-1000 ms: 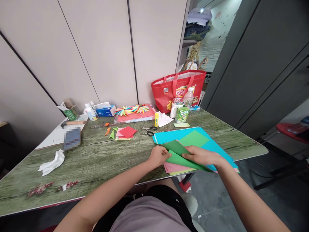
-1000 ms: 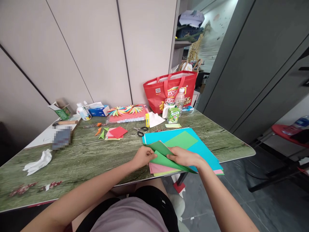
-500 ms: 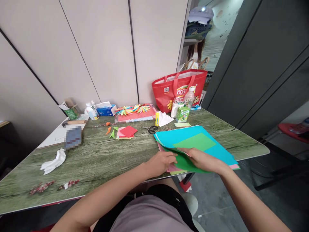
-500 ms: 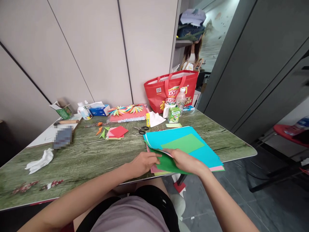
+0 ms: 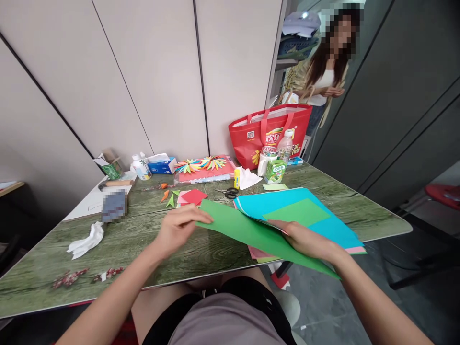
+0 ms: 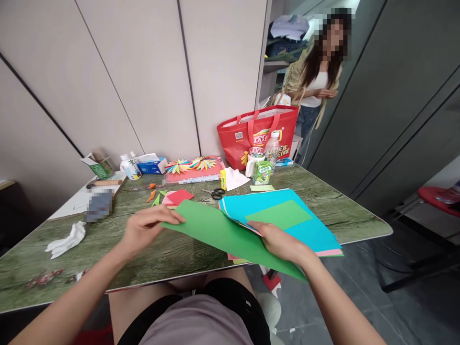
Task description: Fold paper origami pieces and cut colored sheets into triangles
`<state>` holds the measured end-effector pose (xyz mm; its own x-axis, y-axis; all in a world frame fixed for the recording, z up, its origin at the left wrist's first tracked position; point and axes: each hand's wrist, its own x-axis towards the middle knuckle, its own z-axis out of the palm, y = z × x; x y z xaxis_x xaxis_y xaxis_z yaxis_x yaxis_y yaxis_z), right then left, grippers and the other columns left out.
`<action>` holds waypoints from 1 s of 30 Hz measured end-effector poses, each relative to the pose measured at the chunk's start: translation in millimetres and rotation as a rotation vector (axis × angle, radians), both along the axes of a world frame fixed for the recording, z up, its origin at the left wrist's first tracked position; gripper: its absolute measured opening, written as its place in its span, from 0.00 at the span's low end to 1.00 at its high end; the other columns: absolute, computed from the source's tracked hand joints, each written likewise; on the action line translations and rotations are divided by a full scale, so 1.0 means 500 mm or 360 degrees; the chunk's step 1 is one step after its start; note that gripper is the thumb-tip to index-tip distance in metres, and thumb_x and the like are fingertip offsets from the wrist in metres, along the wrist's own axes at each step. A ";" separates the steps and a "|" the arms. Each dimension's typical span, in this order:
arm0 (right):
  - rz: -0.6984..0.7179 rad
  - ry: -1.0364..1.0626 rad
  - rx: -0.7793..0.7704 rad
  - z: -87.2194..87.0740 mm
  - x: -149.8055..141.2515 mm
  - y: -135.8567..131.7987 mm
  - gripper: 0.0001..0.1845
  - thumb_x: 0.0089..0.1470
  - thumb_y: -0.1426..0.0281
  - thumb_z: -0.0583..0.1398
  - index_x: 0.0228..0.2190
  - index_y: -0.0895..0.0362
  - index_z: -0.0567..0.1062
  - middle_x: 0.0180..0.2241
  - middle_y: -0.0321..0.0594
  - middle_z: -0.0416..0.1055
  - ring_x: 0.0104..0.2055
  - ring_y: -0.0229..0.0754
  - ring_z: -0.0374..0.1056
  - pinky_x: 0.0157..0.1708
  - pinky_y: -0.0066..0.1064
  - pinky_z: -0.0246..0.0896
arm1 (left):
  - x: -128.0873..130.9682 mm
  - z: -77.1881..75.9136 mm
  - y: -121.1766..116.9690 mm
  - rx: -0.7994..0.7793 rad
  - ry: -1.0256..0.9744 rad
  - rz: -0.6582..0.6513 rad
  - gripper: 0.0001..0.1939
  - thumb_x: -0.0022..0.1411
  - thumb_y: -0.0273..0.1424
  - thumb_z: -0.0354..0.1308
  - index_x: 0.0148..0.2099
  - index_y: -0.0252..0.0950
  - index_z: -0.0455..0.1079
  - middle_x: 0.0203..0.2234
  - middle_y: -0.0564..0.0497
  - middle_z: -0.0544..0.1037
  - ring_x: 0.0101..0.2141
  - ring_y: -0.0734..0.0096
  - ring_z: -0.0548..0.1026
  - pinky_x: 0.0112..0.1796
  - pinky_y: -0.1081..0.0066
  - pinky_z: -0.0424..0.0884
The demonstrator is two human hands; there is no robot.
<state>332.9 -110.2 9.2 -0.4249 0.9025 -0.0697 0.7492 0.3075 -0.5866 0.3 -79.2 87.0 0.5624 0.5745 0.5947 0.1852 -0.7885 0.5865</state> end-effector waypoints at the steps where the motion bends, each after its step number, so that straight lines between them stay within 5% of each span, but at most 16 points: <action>1: -0.0002 -0.0056 0.0014 -0.004 -0.001 -0.001 0.33 0.46 0.79 0.47 0.55 0.55 0.59 0.56 0.38 0.58 0.57 0.48 0.54 0.55 0.43 0.50 | -0.031 0.008 0.000 -0.0062 -0.0056 0.0072 0.11 0.57 0.22 0.50 0.34 0.38 0.72 0.30 0.49 0.76 0.34 0.66 0.74 0.36 0.64 0.71; 5: -0.0023 -0.0314 -0.0004 -0.016 -0.010 -0.006 0.29 0.50 0.74 0.50 0.55 0.59 0.59 0.58 0.45 0.54 0.59 0.50 0.50 0.56 0.42 0.49 | -0.147 0.024 0.002 -0.0268 -0.0687 0.0446 0.02 0.51 0.28 0.60 0.30 0.38 0.71 0.25 0.52 0.73 0.29 0.66 0.74 0.28 0.66 0.74; 8: -0.0053 -0.0436 -0.0088 -0.028 -0.012 -0.011 0.30 0.50 0.72 0.52 0.56 0.57 0.57 0.60 0.44 0.48 0.61 0.51 0.43 0.57 0.43 0.47 | -0.220 0.025 0.004 -0.0353 -0.1098 0.0765 0.06 0.46 0.30 0.64 0.28 0.36 0.70 0.25 0.54 0.71 0.27 0.70 0.72 0.27 0.64 0.76; 14: -0.0023 -0.0531 -0.0018 -0.055 -0.009 -0.012 0.30 0.51 0.65 0.54 0.56 0.55 0.58 0.61 0.44 0.45 0.62 0.50 0.41 0.57 0.42 0.47 | -0.323 0.014 0.002 -0.0447 -0.1377 0.1157 0.15 0.36 0.30 0.68 0.22 0.33 0.63 0.13 0.62 0.61 0.19 0.82 0.62 0.30 0.58 0.78; 19: -0.0014 -0.0560 0.0046 -0.068 -0.009 -0.009 0.30 0.49 0.68 0.55 0.55 0.55 0.60 0.60 0.45 0.47 0.61 0.51 0.44 0.57 0.41 0.48 | -0.337 0.012 -0.010 -0.0385 -0.1437 0.1161 0.13 0.40 0.30 0.67 0.21 0.33 0.63 0.14 0.62 0.63 0.20 0.81 0.63 0.36 0.54 0.76; 23: -0.0031 -0.0539 0.0078 -0.073 -0.009 -0.011 0.29 0.49 0.69 0.55 0.55 0.54 0.60 0.60 0.43 0.47 0.61 0.51 0.44 0.56 0.41 0.49 | -0.306 -0.013 -0.031 -0.0268 -0.1242 0.1085 0.08 0.45 0.31 0.65 0.26 0.36 0.69 0.19 0.60 0.73 0.25 0.74 0.72 0.42 0.52 0.72; 26: -0.0046 -0.0542 0.0081 -0.076 -0.006 -0.013 0.28 0.51 0.67 0.54 0.55 0.54 0.60 0.60 0.43 0.46 0.61 0.51 0.43 0.56 0.42 0.49 | -0.283 -0.051 -0.049 -0.0341 -0.0503 0.1050 0.06 0.51 0.32 0.60 0.33 0.37 0.74 0.33 0.51 0.78 0.38 0.63 0.75 0.48 0.54 0.67; 30: -0.0038 -0.0517 0.0034 -0.072 -0.005 -0.014 0.25 0.54 0.63 0.50 0.55 0.49 0.59 0.60 0.40 0.47 0.61 0.51 0.43 0.55 0.45 0.48 | -0.278 -0.111 -0.058 -0.0482 0.0079 0.0669 0.09 0.57 0.34 0.54 0.35 0.38 0.74 0.39 0.47 0.77 0.46 0.58 0.71 0.49 0.55 0.64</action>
<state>330.2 -117.1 -26.7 -0.3623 0.9146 -0.1793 0.9033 0.2972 -0.3094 -138.9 -108.2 31.4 0.2696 0.8990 0.3451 0.4826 -0.4362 0.7595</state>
